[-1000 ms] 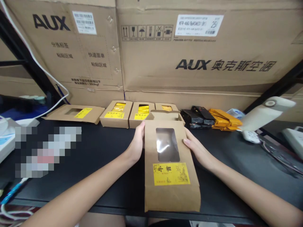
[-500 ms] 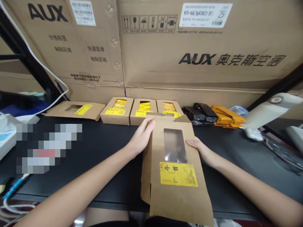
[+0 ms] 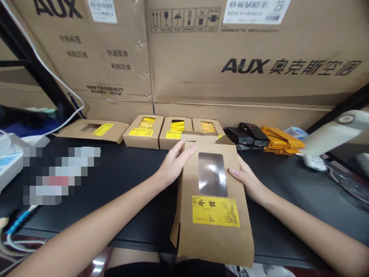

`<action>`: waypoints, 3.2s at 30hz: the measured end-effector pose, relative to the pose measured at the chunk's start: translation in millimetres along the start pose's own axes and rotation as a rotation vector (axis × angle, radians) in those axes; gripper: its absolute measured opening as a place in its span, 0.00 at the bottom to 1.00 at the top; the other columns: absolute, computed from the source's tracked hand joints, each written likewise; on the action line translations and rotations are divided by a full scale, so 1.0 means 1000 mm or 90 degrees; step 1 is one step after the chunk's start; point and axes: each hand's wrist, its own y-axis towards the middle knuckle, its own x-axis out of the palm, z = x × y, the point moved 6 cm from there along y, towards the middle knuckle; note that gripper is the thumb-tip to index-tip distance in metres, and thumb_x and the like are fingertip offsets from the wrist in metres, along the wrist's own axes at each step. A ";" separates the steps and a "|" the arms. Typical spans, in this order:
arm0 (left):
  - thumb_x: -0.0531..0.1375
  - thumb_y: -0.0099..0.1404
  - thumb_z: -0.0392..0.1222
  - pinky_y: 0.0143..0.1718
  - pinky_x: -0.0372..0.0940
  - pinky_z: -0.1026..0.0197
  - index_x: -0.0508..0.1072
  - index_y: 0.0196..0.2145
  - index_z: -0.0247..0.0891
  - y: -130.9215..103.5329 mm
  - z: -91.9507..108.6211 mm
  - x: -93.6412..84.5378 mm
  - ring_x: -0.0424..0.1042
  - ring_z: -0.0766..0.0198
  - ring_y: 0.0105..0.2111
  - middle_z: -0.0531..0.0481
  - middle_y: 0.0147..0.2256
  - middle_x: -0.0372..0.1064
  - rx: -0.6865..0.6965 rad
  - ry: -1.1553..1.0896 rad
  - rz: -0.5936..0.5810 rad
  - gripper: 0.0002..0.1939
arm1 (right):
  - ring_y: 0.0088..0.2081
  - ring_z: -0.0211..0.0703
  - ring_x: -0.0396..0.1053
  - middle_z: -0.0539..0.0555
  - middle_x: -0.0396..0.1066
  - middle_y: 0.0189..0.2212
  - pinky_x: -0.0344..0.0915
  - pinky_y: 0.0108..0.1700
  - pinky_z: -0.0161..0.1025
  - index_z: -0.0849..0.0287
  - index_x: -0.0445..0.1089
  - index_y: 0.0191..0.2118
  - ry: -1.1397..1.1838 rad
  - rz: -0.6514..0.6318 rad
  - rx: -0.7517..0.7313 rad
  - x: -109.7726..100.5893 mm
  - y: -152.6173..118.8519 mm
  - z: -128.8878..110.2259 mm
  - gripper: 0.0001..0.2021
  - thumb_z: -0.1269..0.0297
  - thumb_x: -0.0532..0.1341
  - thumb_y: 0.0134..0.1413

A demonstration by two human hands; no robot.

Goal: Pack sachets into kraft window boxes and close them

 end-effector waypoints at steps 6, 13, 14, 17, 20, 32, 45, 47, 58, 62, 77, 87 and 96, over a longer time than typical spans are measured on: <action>0.57 0.61 0.50 0.47 0.62 0.55 0.69 0.36 0.38 0.000 0.002 -0.002 0.69 0.53 0.46 0.46 0.42 0.73 0.009 0.034 0.002 0.13 | 0.62 0.53 0.55 0.52 0.55 0.62 0.56 0.62 0.49 0.49 0.54 0.61 0.009 -0.020 -0.014 0.002 0.001 -0.005 0.31 0.48 0.59 0.53; 0.58 0.60 0.52 0.44 0.62 0.57 0.70 0.37 0.37 -0.003 0.002 -0.001 0.70 0.53 0.45 0.46 0.43 0.73 0.000 0.032 0.006 0.15 | 0.61 0.55 0.56 0.53 0.58 0.61 0.57 0.61 0.51 0.49 0.55 0.60 0.010 -0.016 -0.015 0.001 0.001 -0.005 0.31 0.48 0.60 0.51; 0.58 0.59 0.51 0.44 0.62 0.57 0.70 0.38 0.37 -0.003 0.003 -0.001 0.70 0.53 0.45 0.45 0.43 0.73 -0.001 0.030 0.007 0.16 | 0.61 0.54 0.56 0.53 0.58 0.61 0.57 0.61 0.51 0.49 0.55 0.60 0.012 -0.019 -0.017 0.001 0.001 -0.005 0.31 0.48 0.60 0.52; 0.58 0.60 0.50 0.46 0.62 0.56 0.72 0.41 0.35 -0.003 0.006 0.000 0.70 0.53 0.45 0.44 0.43 0.74 0.004 0.026 -0.003 0.17 | 0.62 0.55 0.54 0.53 0.56 0.62 0.55 0.62 0.52 0.49 0.54 0.61 0.000 -0.016 -0.018 0.001 0.001 -0.005 0.32 0.48 0.59 0.52; 0.58 0.59 0.50 0.46 0.62 0.56 0.73 0.41 0.34 -0.003 0.006 0.000 0.71 0.53 0.44 0.44 0.42 0.75 0.005 0.027 -0.009 0.18 | 0.63 0.56 0.52 0.53 0.56 0.62 0.55 0.62 0.53 0.50 0.54 0.61 -0.018 -0.009 -0.016 0.000 0.000 -0.005 0.33 0.46 0.58 0.51; 0.57 0.59 0.51 0.43 0.63 0.56 0.73 0.38 0.35 -0.003 0.003 -0.001 0.70 0.52 0.44 0.45 0.39 0.75 -0.002 0.064 0.002 0.16 | 0.60 0.56 0.58 0.54 0.60 0.59 0.62 0.57 0.51 0.51 0.57 0.59 -0.001 -0.019 -0.008 0.001 0.002 -0.007 0.32 0.47 0.60 0.50; 0.58 0.58 0.51 0.43 0.62 0.57 0.70 0.31 0.37 -0.004 0.001 0.003 0.70 0.55 0.40 0.46 0.38 0.73 0.004 0.071 -0.030 0.13 | 0.56 0.59 0.63 0.56 0.67 0.53 0.64 0.54 0.53 0.54 0.65 0.51 0.006 -0.012 0.022 -0.006 0.002 0.003 0.27 0.46 0.61 0.47; 0.58 0.59 0.51 0.42 0.62 0.57 0.70 0.31 0.37 -0.004 0.000 0.003 0.70 0.55 0.40 0.46 0.38 0.73 0.008 0.073 -0.029 0.13 | 0.56 0.59 0.63 0.55 0.67 0.53 0.64 0.54 0.53 0.54 0.65 0.51 0.008 -0.015 0.022 -0.006 0.002 0.004 0.26 0.47 0.61 0.48; 0.54 0.64 0.48 0.39 0.61 0.60 0.69 0.29 0.36 -0.007 0.006 0.002 0.67 0.62 0.36 0.48 0.36 0.69 0.159 0.252 -0.001 0.13 | 0.54 0.58 0.65 0.55 0.73 0.46 0.66 0.53 0.54 0.53 0.68 0.50 -0.005 0.107 0.048 -0.009 0.009 0.002 0.26 0.41 0.52 0.54; 0.55 0.63 0.48 0.33 0.61 0.62 0.68 0.28 0.37 -0.007 0.005 0.002 0.65 0.64 0.32 0.50 0.31 0.68 0.164 0.239 0.000 0.13 | 0.53 0.54 0.66 0.53 0.73 0.46 0.65 0.54 0.49 0.52 0.69 0.50 -0.049 0.122 0.032 -0.012 0.009 0.000 0.25 0.42 0.52 0.55; 0.55 0.63 0.45 0.38 0.62 0.61 0.70 0.31 0.36 -0.002 0.002 0.000 0.67 0.63 0.35 0.50 0.33 0.70 0.140 0.245 0.011 0.10 | 0.34 0.37 0.63 0.48 0.66 0.31 0.59 0.35 0.32 0.57 0.65 0.31 -0.176 0.162 -0.016 -0.017 0.005 -0.012 0.14 0.50 0.55 0.57; 0.55 0.62 0.43 0.30 0.57 0.64 0.65 0.24 0.36 -0.002 -0.001 -0.002 0.61 0.67 0.27 0.54 0.24 0.61 0.145 0.273 0.042 0.11 | 0.30 0.36 0.65 0.49 0.70 0.30 0.62 0.33 0.34 0.55 0.68 0.31 -0.071 0.181 0.024 -0.018 0.008 -0.006 0.13 0.51 0.64 0.47; 0.56 0.60 0.44 0.33 0.59 0.62 0.70 0.24 0.36 0.002 -0.005 -0.005 0.66 0.65 0.30 0.52 0.27 0.69 0.107 0.304 0.019 0.11 | 0.33 0.36 0.68 0.50 0.71 0.30 0.65 0.40 0.35 0.58 0.70 0.28 -0.018 0.222 0.083 -0.020 0.010 0.003 0.15 0.55 0.71 0.36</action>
